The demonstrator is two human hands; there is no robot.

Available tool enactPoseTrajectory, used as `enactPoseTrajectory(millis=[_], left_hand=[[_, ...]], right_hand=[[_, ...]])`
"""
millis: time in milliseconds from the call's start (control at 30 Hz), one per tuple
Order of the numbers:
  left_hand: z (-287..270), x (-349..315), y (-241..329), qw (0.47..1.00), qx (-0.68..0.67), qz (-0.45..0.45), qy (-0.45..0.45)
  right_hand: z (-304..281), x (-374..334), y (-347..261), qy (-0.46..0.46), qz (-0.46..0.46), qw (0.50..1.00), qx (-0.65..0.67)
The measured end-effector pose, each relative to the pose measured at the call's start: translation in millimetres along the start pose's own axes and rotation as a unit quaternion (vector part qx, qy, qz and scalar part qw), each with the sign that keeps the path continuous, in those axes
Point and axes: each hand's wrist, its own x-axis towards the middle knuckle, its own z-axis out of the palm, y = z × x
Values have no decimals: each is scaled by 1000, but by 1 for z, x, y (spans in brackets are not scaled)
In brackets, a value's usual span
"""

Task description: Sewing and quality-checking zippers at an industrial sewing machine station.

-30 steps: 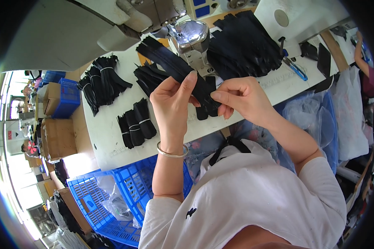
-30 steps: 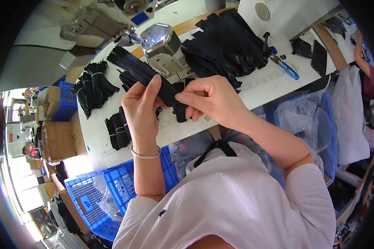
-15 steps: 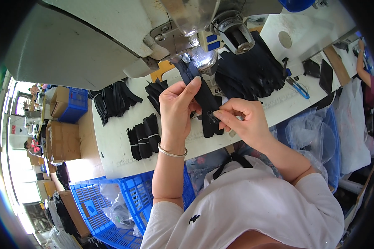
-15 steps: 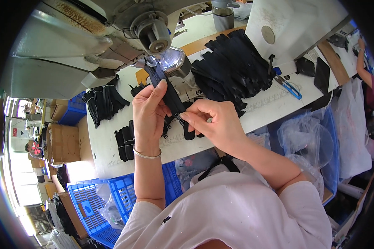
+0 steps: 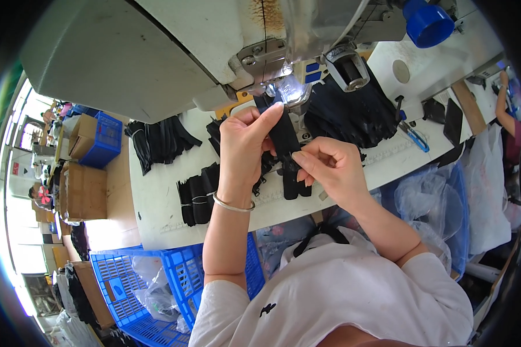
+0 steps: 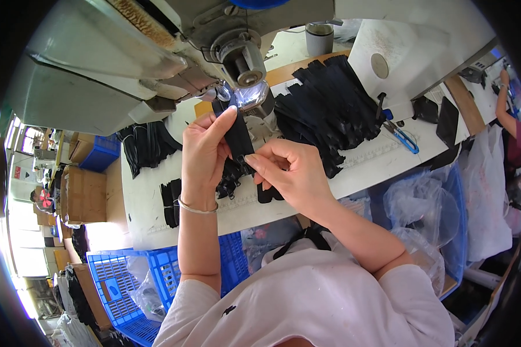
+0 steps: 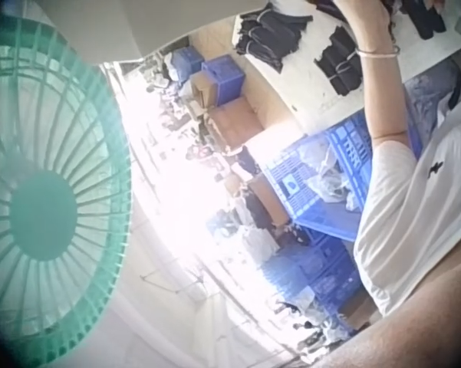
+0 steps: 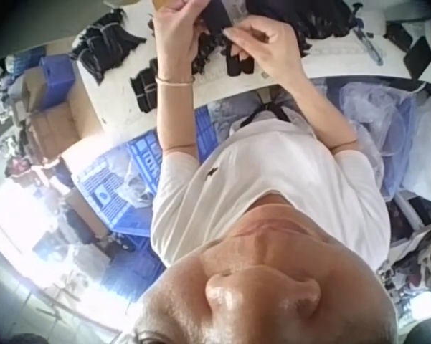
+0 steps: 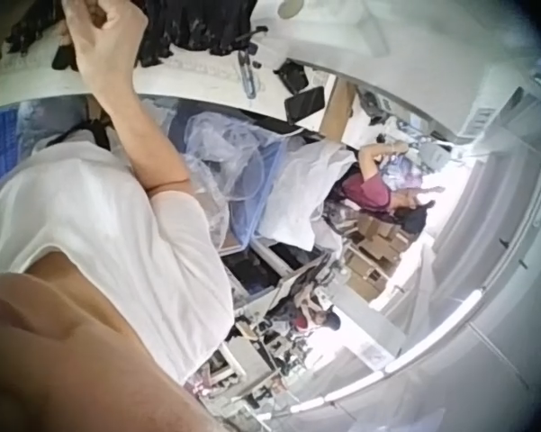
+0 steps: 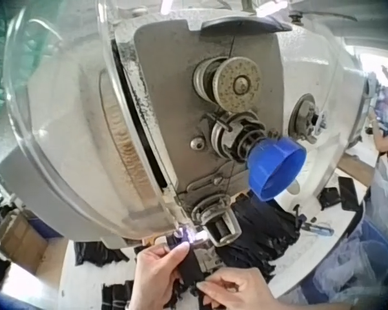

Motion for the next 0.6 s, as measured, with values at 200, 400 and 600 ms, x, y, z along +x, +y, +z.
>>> enactPoseTrajectory(millis=[200, 400, 600], left_hand=[[-2, -2, -5, 1000, -7, -6, 5], [0, -36, -17, 974, -173, -107, -98], [0, -46, -33, 977, -205, -47, -39]], right_hand=[[0, 0, 4, -8, -5, 1000, 1], [-3, 3, 9, 15, -31, 999, -35], [-8, 3, 9, -14, -7, 999, -30]])
